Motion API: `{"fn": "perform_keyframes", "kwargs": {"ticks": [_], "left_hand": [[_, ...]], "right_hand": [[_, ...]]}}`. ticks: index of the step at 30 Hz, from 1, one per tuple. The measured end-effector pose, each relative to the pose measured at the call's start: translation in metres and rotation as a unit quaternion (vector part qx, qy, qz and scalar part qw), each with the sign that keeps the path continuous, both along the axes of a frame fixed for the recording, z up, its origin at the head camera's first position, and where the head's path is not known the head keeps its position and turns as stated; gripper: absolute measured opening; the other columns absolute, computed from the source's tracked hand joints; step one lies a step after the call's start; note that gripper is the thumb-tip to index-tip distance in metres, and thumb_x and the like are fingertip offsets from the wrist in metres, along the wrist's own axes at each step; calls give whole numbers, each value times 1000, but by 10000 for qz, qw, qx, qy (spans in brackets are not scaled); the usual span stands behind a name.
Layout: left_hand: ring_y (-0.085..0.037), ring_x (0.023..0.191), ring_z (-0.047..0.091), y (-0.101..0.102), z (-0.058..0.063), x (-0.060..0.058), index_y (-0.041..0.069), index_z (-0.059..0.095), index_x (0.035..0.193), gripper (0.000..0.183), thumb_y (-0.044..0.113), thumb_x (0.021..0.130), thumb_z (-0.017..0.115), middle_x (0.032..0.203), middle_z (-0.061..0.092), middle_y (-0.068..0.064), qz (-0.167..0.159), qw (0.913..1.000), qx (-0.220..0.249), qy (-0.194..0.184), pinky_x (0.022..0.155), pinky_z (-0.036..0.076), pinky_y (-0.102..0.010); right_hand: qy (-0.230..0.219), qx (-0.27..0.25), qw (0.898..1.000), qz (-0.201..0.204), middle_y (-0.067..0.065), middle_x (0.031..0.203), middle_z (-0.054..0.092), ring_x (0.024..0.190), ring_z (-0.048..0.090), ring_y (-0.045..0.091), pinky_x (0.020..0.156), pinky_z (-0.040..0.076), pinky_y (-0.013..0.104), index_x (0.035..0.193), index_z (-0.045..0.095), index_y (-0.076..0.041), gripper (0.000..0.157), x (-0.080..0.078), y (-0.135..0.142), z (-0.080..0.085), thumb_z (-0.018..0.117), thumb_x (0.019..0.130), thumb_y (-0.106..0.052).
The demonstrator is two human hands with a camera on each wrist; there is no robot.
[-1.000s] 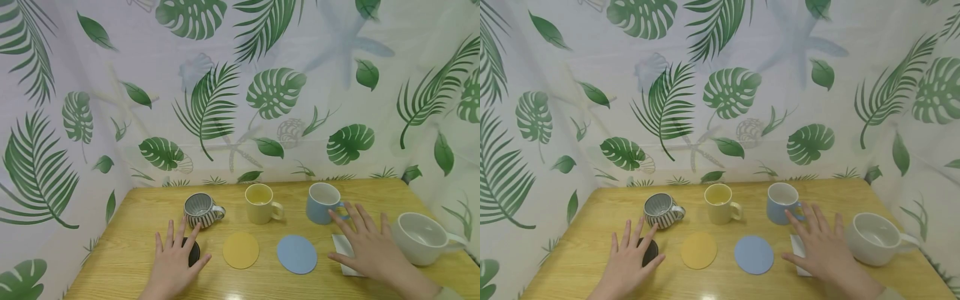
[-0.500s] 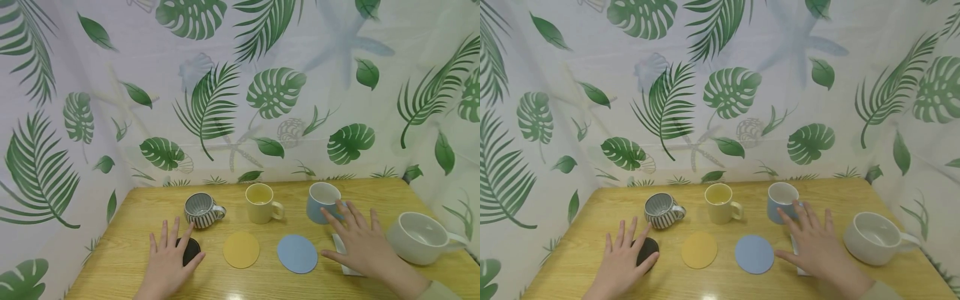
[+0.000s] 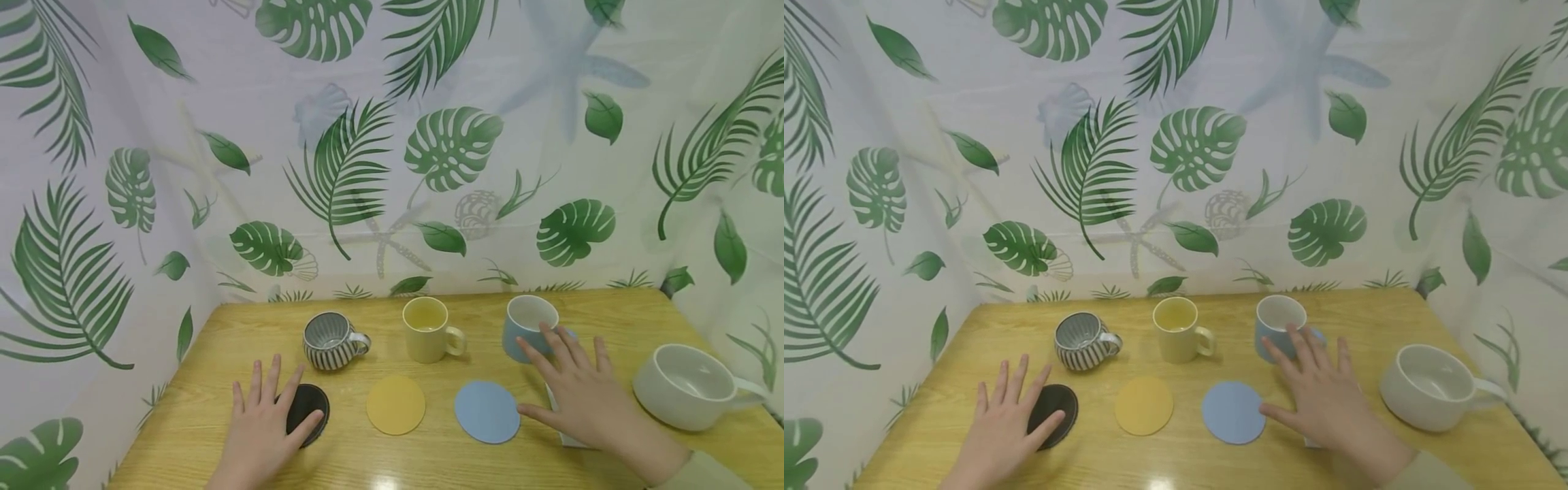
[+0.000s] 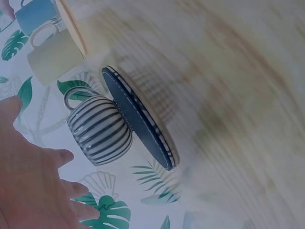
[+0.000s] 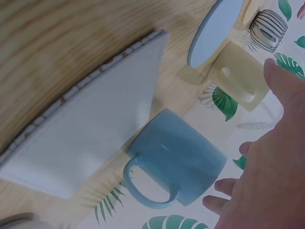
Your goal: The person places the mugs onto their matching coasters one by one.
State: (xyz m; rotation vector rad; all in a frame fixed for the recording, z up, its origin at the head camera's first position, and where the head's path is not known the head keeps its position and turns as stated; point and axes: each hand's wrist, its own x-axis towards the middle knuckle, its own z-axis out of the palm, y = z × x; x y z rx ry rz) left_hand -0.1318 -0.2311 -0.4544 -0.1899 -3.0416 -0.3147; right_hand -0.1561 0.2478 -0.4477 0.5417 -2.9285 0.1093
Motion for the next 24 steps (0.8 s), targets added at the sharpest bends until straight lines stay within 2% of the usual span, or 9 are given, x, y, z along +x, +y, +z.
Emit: {"fn": "perform_keyframes", "kwargs": {"ticks": [10,20,24], "left_hand": [[-58,160,14,-11,-3,2,22,40,166,83,69,100,58,175,21,-25,140,9999,-47,-45,119,13,-87],[-59,159,16,-16,-6,5,21,41,165,82,68,100,59,174,24,-27,171,9998,24,-61,119,13,-87],[-58,159,17,-18,-8,5,21,41,165,83,67,99,60,173,25,-27,155,9999,-2,-29,119,14,-87]], "right_hand": [[218,49,9993,285,27,171,27,156,32,50,122,22,77,165,36,-20,96,-4,-14,1,73,90,-67],[379,-40,9982,468,25,171,29,155,33,48,120,29,77,164,39,-19,97,-7,-29,5,76,88,-65],[374,-65,9979,527,25,171,29,155,33,48,121,28,77,165,39,-19,97,-9,-34,7,77,88,-64]]}}
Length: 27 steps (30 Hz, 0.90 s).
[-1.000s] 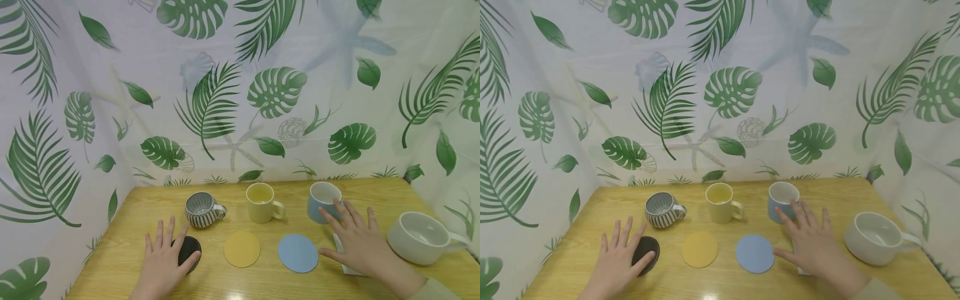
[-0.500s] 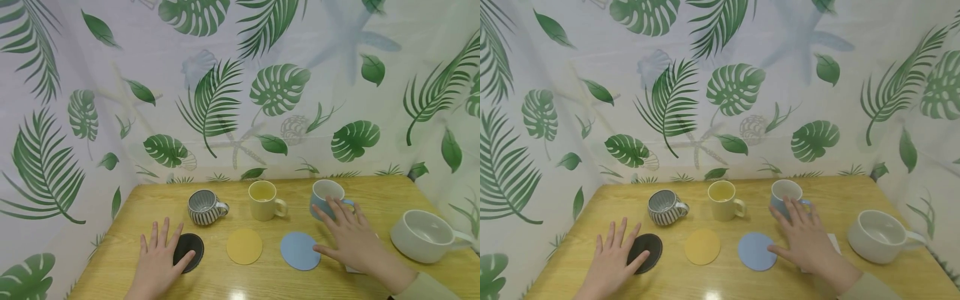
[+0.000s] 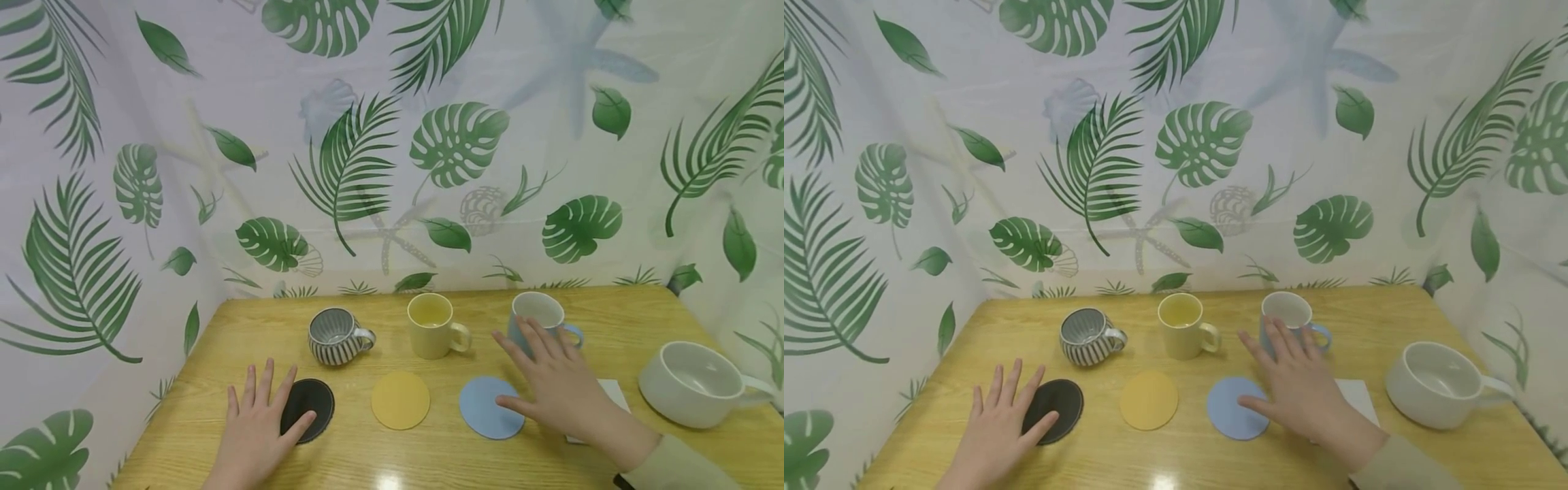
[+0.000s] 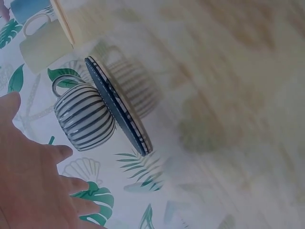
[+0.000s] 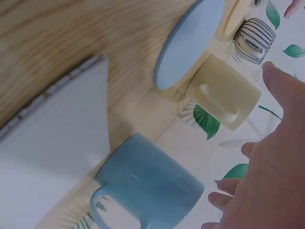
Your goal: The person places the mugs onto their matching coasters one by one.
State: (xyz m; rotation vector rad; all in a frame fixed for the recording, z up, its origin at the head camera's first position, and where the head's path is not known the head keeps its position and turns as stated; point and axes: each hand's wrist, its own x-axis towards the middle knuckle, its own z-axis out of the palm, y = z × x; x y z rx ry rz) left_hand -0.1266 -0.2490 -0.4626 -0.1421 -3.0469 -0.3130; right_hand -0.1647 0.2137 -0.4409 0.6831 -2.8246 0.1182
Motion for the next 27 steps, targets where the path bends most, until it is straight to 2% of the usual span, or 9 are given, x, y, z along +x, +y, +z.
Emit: {"fn": "perform_keyframes", "kwargs": {"ticks": [6,14,27], "left_hand": [[-59,158,19,-2,-3,0,20,42,165,83,67,99,60,172,26,-28,-72,9999,-40,63,119,15,-86],[-59,158,20,-7,-5,1,18,42,165,81,65,101,60,173,25,-29,-149,9999,4,46,118,18,-87],[-61,156,21,-21,-10,4,18,44,163,79,65,101,59,171,28,-29,-151,9998,-152,-42,115,19,-89]], "right_hand": [[0,112,9999,74,26,172,26,156,31,48,123,27,75,165,37,-20,97,-4,-6,0,76,89,-65],[214,97,9994,269,26,169,33,154,36,48,122,31,74,164,40,-18,99,-7,-15,-3,78,86,-65],[-111,-71,9995,293,26,171,29,157,32,48,124,26,74,166,36,-20,96,-12,-32,2,77,90,-61]]}}
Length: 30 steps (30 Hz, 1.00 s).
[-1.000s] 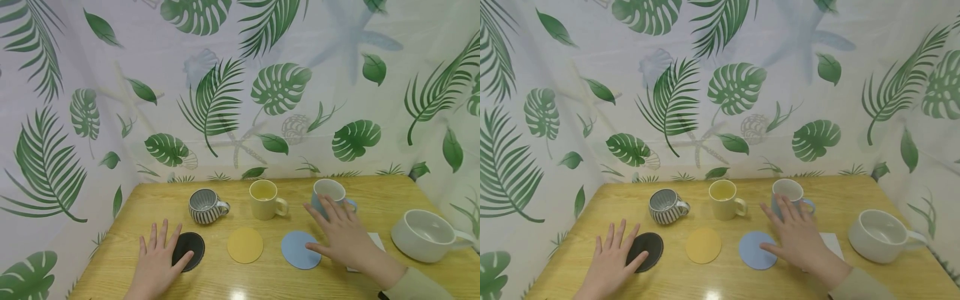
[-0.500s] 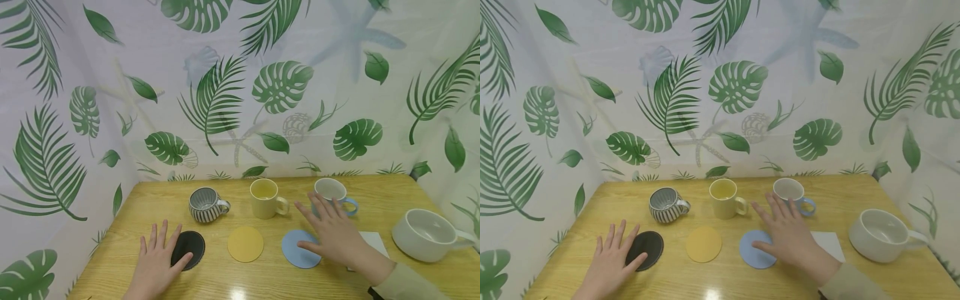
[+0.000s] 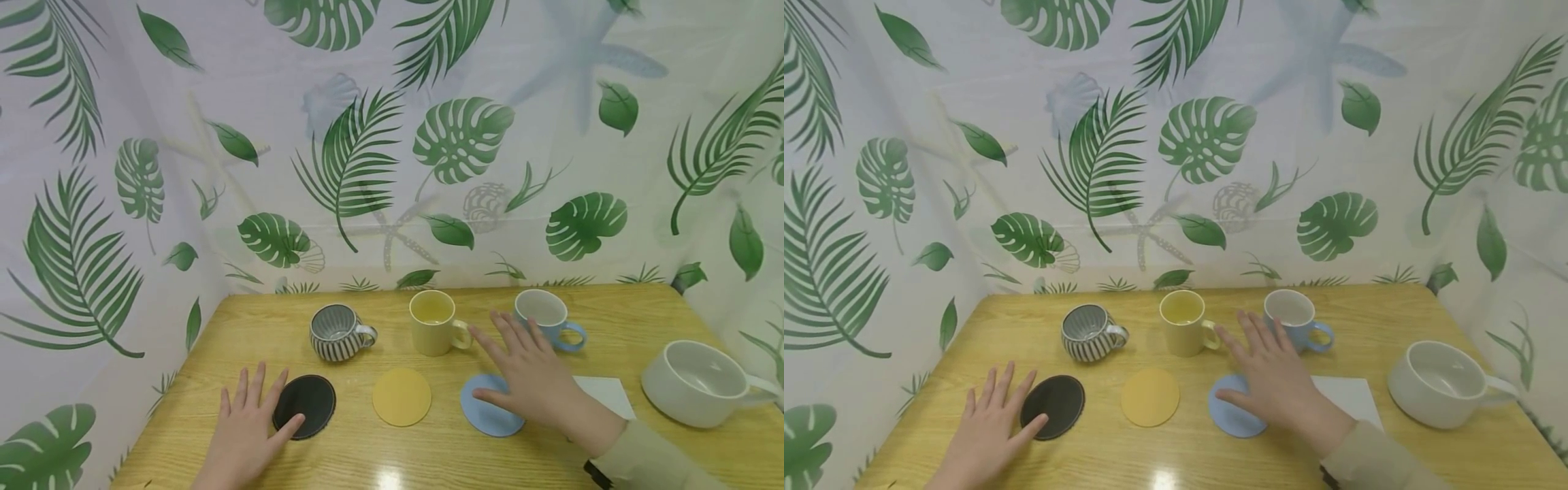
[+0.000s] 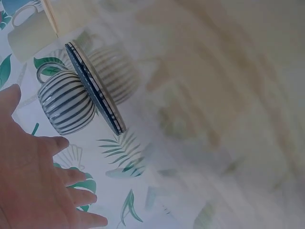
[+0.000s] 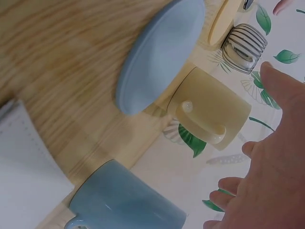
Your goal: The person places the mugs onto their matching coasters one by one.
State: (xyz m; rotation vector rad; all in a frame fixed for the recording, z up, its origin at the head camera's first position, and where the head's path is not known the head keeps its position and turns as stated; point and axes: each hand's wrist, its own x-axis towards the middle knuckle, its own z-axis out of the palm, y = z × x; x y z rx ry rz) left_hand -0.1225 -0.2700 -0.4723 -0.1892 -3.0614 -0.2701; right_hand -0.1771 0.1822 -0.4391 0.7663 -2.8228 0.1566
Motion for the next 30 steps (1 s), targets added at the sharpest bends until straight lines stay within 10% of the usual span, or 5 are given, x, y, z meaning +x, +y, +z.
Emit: {"fn": "perform_keyframes", "kwargs": {"ticks": [30], "left_hand": [[-60,156,24,-27,-5,1,16,44,163,78,63,103,58,169,31,-32,-132,9985,-186,-503,117,23,-85]], "right_hand": [[-81,-197,9993,307,25,172,29,159,31,46,128,25,70,167,36,-17,96,-4,-43,5,76,92,-60]]}}
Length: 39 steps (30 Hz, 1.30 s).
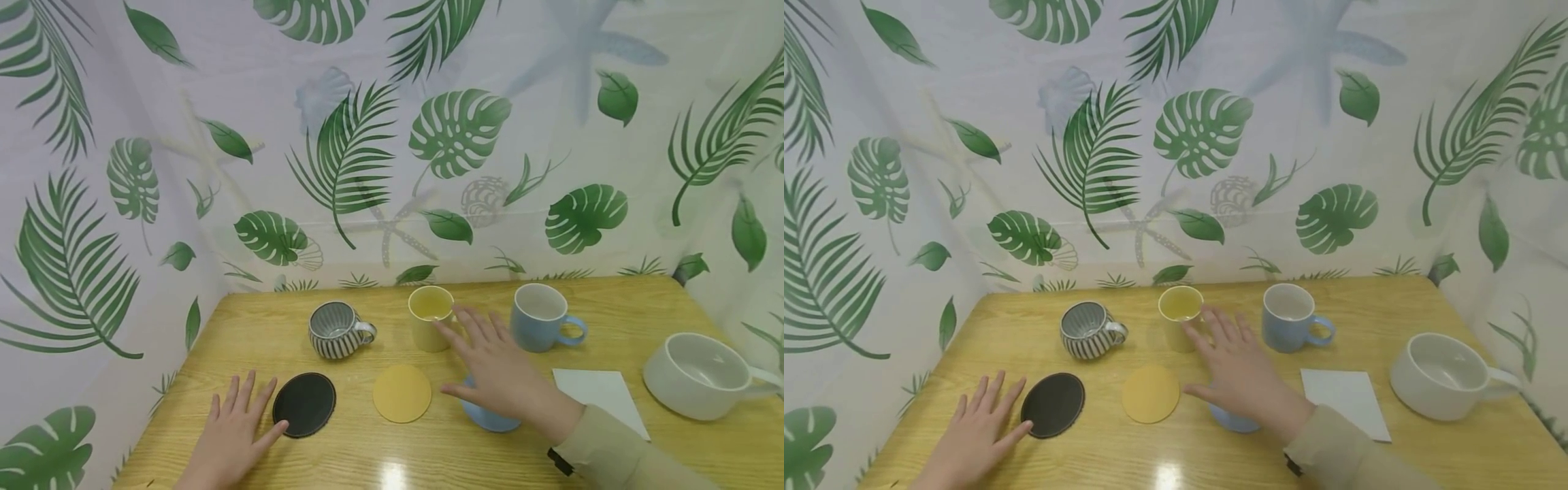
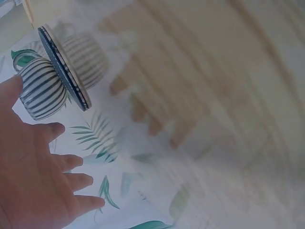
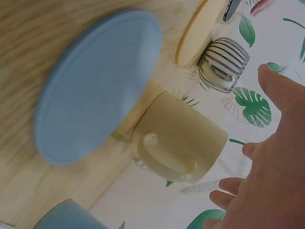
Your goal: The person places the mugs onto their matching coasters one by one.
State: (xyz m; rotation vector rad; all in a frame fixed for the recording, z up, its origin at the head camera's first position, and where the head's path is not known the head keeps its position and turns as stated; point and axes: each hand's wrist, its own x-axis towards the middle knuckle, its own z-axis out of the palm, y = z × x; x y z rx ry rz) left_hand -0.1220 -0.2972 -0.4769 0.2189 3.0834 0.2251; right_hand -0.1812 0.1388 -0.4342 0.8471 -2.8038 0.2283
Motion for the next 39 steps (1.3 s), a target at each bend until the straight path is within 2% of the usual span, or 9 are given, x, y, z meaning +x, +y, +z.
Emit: {"fn": "perform_keyframes", "kwargs": {"ticks": [9,20,24,32,39], "left_hand": [[-57,157,26,-12,-7,-5,13,44,163,76,61,105,56,169,31,-31,-255,9994,107,-212,119,28,-80],[-52,155,35,-25,-13,-6,10,47,161,74,56,105,60,167,40,-26,-773,9969,134,-47,120,33,-75],[-50,155,37,-27,-15,-8,8,46,161,75,56,105,59,167,41,-25,-875,9961,91,-100,122,34,-72],[-48,157,35,-25,-14,-13,6,42,163,79,58,105,58,169,38,-24,-959,9950,33,-283,125,33,-67],[-46,157,36,-23,-14,-16,6,44,161,81,59,103,61,169,39,-22,-956,9951,-43,-229,126,34,-65]], "right_hand": [[-70,-55,9999,132,27,171,29,158,31,48,129,23,69,168,33,-20,98,-7,-21,4,76,91,-62],[-114,-7,9997,222,25,172,28,159,31,46,130,23,67,169,30,-18,101,-12,-35,5,76,91,-62],[-143,45,9996,230,25,172,27,159,30,46,130,23,67,170,28,-18,102,-12,-38,6,75,91,-63],[-300,10,9991,299,26,173,24,160,27,46,131,20,67,170,26,-18,101,-14,-41,2,74,93,-62],[-368,-45,9987,363,25,173,25,160,29,46,130,25,65,169,29,-17,99,-17,-48,3,75,93,-61]]}}
